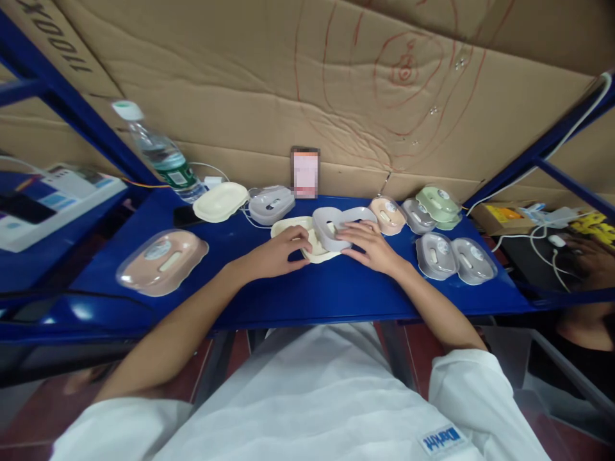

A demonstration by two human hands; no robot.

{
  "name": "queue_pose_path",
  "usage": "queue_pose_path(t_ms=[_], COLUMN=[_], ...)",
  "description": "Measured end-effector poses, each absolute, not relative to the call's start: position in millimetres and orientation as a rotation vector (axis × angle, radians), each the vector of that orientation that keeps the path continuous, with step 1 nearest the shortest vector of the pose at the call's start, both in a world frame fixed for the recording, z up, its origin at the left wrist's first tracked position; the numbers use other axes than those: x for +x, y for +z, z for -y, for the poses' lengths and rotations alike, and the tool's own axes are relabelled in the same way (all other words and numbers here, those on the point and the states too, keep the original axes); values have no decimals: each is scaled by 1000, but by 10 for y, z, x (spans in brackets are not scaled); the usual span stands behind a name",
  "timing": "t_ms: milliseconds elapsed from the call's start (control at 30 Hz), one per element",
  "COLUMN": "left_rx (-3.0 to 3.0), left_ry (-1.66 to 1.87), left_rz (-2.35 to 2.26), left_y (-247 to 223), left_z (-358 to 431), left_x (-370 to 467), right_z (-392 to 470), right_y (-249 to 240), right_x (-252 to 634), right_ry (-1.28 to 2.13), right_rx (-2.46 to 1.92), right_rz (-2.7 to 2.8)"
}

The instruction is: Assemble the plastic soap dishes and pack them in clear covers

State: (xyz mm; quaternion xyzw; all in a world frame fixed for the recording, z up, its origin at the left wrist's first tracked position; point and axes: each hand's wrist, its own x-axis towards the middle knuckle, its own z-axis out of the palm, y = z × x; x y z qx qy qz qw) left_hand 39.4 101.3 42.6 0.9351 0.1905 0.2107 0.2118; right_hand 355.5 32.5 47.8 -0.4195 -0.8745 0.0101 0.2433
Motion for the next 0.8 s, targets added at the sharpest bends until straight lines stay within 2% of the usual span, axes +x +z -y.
queue_pose_path(t_ms=[233,333,533,800], left_rx=[2389,2274,2140,2371], left_ry=[254,220,346,790], left_rz=[-344,-312,-367,-587], left_y=[478,547,609,568], left_z=[-926,-1014,-1126,-1196], left_x=[425,353,272,263], right_z=[-67,13,-8,38], right_y=[443,385,459,394], right_x=[3221,3038,3079,3007], right_ry=[-50,44,215,-252], right_rx=[-1061,-1005,-785,-976], right_rz=[2512,2584,2665,2601])
